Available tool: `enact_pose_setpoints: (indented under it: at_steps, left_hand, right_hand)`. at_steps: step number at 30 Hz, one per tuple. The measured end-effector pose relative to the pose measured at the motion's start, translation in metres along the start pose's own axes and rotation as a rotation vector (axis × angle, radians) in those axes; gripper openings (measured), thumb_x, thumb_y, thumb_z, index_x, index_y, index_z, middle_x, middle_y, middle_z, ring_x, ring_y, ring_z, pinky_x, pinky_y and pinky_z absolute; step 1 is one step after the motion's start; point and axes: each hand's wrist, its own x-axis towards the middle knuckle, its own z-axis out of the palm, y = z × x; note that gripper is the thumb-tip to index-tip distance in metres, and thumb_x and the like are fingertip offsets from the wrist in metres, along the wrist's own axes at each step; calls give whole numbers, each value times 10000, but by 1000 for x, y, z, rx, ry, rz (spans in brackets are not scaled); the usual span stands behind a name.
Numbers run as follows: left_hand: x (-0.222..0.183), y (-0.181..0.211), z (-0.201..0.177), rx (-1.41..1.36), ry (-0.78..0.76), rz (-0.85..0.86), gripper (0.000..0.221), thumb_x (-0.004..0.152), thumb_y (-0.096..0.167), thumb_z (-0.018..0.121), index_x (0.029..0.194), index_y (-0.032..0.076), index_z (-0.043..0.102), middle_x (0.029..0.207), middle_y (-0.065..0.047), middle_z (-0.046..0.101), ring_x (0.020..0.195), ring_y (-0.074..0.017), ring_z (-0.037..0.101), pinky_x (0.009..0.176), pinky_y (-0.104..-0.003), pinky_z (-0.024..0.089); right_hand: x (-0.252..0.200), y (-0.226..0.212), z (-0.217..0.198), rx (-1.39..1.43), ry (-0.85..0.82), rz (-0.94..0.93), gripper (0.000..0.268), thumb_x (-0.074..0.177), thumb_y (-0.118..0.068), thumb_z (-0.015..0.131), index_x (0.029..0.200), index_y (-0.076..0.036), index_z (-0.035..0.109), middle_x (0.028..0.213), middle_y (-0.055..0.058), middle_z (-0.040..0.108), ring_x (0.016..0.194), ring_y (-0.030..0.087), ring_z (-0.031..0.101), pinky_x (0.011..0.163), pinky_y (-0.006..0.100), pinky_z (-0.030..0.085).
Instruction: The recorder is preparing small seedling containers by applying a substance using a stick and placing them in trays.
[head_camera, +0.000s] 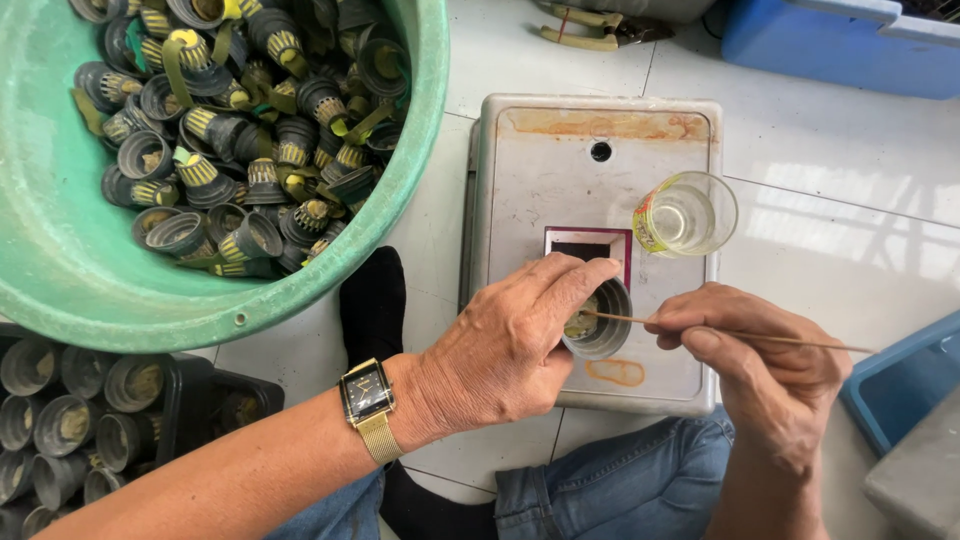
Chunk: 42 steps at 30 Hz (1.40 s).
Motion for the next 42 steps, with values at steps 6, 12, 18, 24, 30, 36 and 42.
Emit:
enact_pose_setpoints:
  at_steps: [6,12,18,24,30,36,42]
  left_hand:
    - [-3,-3,6,37,-28,-6,709,710,-49,616,1404,-33,472,1206,-225,606,1076,-401,654,965,-440,553]
    - [-7,-2,6,7,-1,32,671,748,-59,624,1408,27,545,1255,-220,583,1033,-382,679,906,-423,590]
    - [-9,-2,2,16,61,36,552,774,-54,647,1315,27,571,1301,-200,581,1046,-343,703,849,-377,625]
    - [-12,-7,3,47,59,70,497,799,-40,678,1283,27,589,1301,-211,606,1007,-355,727,828,-380,627]
    - [-14,-13,5,98,41,116,474,792,-6,717,1253,5,609,1299,-289,594,893,-360,727,760,-386,620]
    - [-11,-7,-1,52,-25,77,415,770,3,725,1178,12,647,1247,-234,615,863,-314,734,711,-349,623]
    - [-12,-13,-2,33,1,73,418,748,12,733,1161,27,669,1234,-187,625,878,-283,730,732,-336,624]
  right_hand:
    - [5,-18,9,-248,-81,-64,178,904,86,611,1058,108,697,948,227,736,787,237,730,668,284,590]
    - [5,-21,15,-279,-63,-93,230,842,102,654,1067,113,699,900,221,734,788,236,731,671,282,579]
    - [8,-16,18,-214,-33,-113,217,879,122,671,1094,116,700,953,222,731,810,234,721,694,277,583]
    - [7,-18,19,-319,-47,-136,195,888,121,671,1082,116,691,964,216,726,795,215,712,689,266,572]
    - [5,-17,19,-278,-26,-129,186,910,124,665,1096,116,683,956,217,723,811,214,711,695,272,572]
    - [9,-20,22,-405,-56,-229,187,868,118,712,1051,124,675,963,226,726,801,248,735,649,282,585]
    - [5,-26,15,-332,57,-274,112,866,55,693,952,125,674,866,238,711,697,266,726,580,319,560]
